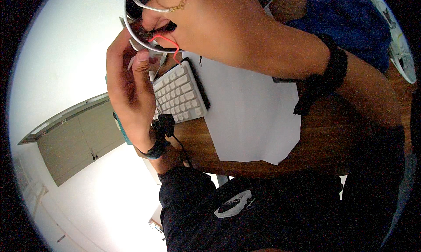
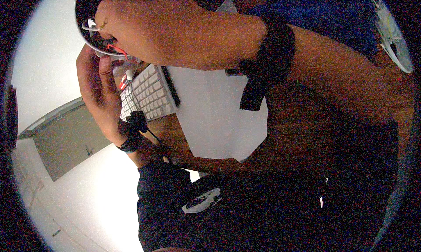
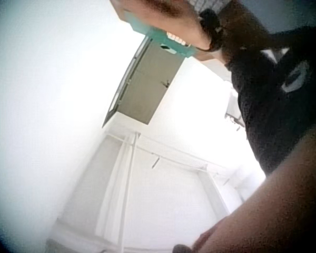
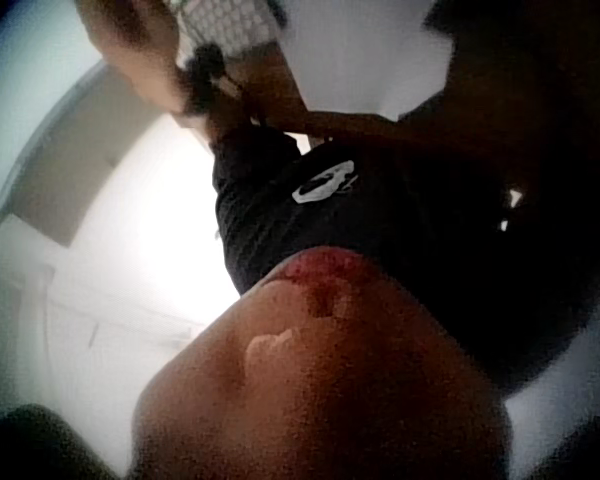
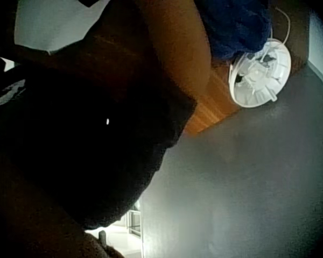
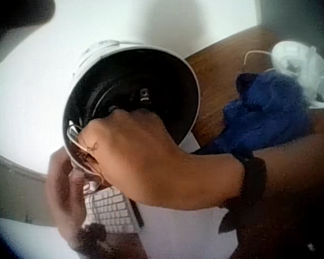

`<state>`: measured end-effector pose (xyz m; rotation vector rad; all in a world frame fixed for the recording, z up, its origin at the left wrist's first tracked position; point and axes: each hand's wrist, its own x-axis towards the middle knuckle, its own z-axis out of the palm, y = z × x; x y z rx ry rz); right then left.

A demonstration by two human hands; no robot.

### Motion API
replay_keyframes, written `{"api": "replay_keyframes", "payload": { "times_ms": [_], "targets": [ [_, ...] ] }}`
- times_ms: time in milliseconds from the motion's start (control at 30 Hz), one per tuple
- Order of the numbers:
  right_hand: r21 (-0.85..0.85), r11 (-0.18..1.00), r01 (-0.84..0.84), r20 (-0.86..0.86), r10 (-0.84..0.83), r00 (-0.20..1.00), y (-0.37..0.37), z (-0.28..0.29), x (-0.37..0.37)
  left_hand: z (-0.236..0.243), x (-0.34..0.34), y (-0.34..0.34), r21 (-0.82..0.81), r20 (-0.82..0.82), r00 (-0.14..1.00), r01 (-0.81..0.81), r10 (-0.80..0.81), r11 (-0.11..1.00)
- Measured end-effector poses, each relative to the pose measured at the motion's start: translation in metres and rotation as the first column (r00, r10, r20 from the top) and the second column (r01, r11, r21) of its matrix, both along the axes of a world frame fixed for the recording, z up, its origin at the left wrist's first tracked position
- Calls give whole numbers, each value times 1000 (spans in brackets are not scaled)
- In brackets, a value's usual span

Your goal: The person is repairing a white lampshade by connecting wires and securing components inside. They use a screwdriver to tighten screws and adjust the internal wiring, then place the lampshade back onto the base.

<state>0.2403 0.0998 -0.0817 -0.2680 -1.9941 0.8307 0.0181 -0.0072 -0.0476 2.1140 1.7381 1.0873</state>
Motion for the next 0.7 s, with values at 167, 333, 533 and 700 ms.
{"api": "replay_keyframes", "payload": {
  "times_ms": [167,333,533,700],
  "targets": [
    [52,968,246,-100,-240,966,-7,-10,-13,-1,2,0,16,19,999,-28,27,999],
    [-6,960,280,-215,-275,937,-7,-22,-26,-3,2,0,28,3,999,-42,42,999],
    [12,959,284,-242,-272,931,-15,-25,-22,-5,3,-4,4,49,996,-71,71,997],
    [-26,958,284,-90,-286,954,-13,-22,-28,-4,6,-7,3,12,996,-86,86,996]
  ]
}}
